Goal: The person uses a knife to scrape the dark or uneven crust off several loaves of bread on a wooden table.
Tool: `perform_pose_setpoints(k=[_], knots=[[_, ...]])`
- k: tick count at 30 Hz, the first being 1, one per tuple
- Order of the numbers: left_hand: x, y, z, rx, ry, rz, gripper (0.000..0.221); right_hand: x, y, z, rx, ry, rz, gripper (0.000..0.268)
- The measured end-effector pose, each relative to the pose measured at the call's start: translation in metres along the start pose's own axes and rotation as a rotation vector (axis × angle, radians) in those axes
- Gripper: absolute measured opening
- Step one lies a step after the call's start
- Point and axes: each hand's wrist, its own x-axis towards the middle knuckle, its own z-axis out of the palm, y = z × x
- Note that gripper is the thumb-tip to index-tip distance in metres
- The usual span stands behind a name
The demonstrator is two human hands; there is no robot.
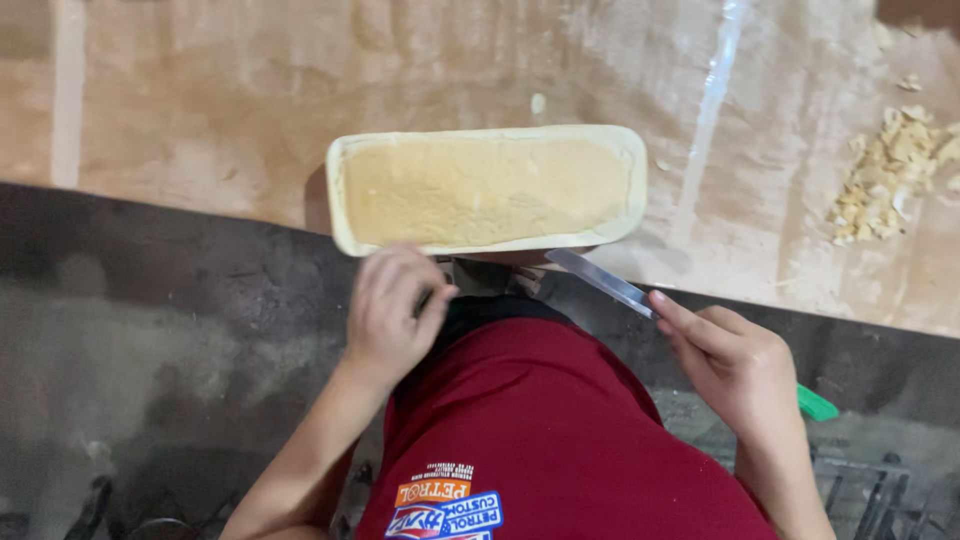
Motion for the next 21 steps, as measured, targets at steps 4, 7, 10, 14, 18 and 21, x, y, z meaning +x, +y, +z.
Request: perform_pose_setpoints(k=[4, 7, 10, 14, 18, 21], knots=[[-0.005, -0.007, -0.009, 0.476, 0.063, 0.155, 0.057, 0.029, -0.019, 0.025, 0.016, -0.052, -0.155, 0.04], [-0.018, -0.006, -0.004, 0.101, -0.232, 0.216, 0.049, 0.046, -0.037, 0.036, -0.093, -0.041, -0.219, 0.035], [-0.02, -0.013, -0.011, 0.114, -0.14, 0.12, 0.045, 0.057, -0.049, 0.043, -0.171, -0.044, -0.308, 0.035], [-0.013, -0.026, -0.02, 0.338, 0.073, 0.035, 0.06, 0.064, -0.064, 0.052, -0.255, -0.05, -0.372, 0.037], [-0.012, -0.027, -0.011, 0.374, 0.052, -0.006, 0.064, 0.066, -0.071, 0.055, -0.29, -0.035, -0.404, 0.036], [-0.01, -0.026, -0.007, 0.406, 0.067, -0.044, 0.063, 0.064, -0.075, 0.055, -0.364, -0.039, -0.403, 0.038]])
